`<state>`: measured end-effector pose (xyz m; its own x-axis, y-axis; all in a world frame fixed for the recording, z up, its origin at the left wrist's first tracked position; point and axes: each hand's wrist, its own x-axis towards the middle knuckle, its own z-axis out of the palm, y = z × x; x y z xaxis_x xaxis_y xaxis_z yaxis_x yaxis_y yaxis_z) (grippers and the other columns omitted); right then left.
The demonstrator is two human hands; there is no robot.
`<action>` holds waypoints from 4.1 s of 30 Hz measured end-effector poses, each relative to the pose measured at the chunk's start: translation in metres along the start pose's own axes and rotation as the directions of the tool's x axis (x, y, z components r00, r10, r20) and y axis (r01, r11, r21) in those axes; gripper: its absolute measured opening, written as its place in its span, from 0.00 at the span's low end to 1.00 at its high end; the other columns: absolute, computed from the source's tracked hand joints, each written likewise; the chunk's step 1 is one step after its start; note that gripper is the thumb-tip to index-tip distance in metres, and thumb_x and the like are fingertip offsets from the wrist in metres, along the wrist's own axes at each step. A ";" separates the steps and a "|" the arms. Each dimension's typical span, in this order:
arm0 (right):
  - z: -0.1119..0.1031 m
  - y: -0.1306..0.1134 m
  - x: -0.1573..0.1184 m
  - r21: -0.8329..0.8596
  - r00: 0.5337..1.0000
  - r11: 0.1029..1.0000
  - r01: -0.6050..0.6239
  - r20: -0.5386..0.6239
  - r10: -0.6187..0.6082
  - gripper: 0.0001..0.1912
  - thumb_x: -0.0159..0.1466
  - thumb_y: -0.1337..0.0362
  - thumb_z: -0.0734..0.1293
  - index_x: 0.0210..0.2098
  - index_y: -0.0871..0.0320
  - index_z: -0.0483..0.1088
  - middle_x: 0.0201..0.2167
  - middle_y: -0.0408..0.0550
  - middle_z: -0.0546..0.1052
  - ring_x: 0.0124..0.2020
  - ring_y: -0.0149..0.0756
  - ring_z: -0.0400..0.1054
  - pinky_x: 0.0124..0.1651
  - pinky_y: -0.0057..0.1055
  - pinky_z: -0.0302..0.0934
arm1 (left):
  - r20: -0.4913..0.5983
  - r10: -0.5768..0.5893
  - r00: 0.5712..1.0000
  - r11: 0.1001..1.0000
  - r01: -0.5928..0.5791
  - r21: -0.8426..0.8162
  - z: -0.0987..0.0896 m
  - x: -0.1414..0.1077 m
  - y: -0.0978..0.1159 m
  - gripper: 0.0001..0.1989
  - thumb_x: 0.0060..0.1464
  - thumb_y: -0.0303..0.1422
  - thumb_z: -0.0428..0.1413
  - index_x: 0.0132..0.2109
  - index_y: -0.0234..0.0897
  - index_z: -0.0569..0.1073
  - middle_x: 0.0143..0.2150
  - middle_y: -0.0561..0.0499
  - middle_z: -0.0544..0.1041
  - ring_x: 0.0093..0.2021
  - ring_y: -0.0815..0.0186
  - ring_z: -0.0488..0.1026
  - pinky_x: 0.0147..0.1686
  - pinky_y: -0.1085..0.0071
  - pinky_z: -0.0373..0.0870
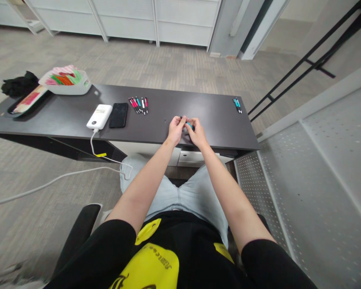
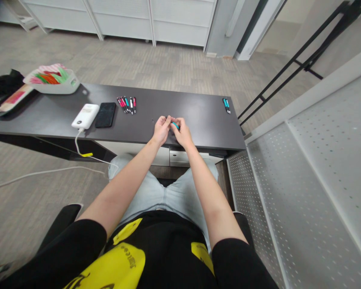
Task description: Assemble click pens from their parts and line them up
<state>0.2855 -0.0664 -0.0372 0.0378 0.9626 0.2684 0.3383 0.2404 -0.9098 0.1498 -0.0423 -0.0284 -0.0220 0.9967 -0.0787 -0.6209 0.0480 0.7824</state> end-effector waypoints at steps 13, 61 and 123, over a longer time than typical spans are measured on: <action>0.001 -0.002 0.001 -0.086 0.999 0.995 0.044 -0.015 -0.045 0.27 0.78 0.30 0.73 0.49 0.46 0.79 0.48 0.54 0.87 0.52 0.55 0.82 0.67 0.52 0.79 | -0.074 0.033 0.997 0.999 -0.035 -0.026 0.006 -0.002 0.003 0.26 0.77 0.26 0.79 0.36 0.41 0.72 0.34 0.58 0.79 0.39 0.71 0.79 0.48 0.77 0.76; -0.002 -0.018 -0.008 -0.089 0.998 0.994 0.064 -0.020 -0.066 0.25 0.77 0.33 0.71 0.43 0.48 0.81 0.41 0.50 0.85 0.42 0.49 0.76 0.54 0.46 0.72 | 0.462 0.157 0.873 0.027 -0.472 0.881 -0.081 0.016 0.101 0.08 0.68 0.37 0.78 0.49 0.50 0.88 0.68 0.42 0.94 0.81 0.32 0.76 0.87 0.27 0.48; -0.005 -0.020 -0.009 -0.223 0.999 0.974 0.029 0.045 -0.019 0.18 0.79 0.41 0.73 0.45 0.47 0.83 0.47 0.52 0.92 0.47 0.54 0.82 0.58 0.48 0.76 | 0.531 -0.064 0.845 -0.068 -0.534 0.842 -0.109 0.050 0.102 0.23 0.77 0.39 0.69 0.74 0.51 0.90 0.75 0.42 0.89 0.79 0.37 0.78 0.82 0.37 0.68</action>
<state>0.2837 -0.0803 -0.0200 -0.0110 0.9624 0.2716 0.5407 0.2342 -0.8080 0.0002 0.0050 -0.0197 0.4370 0.8742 0.2115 0.7141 -0.4802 0.5094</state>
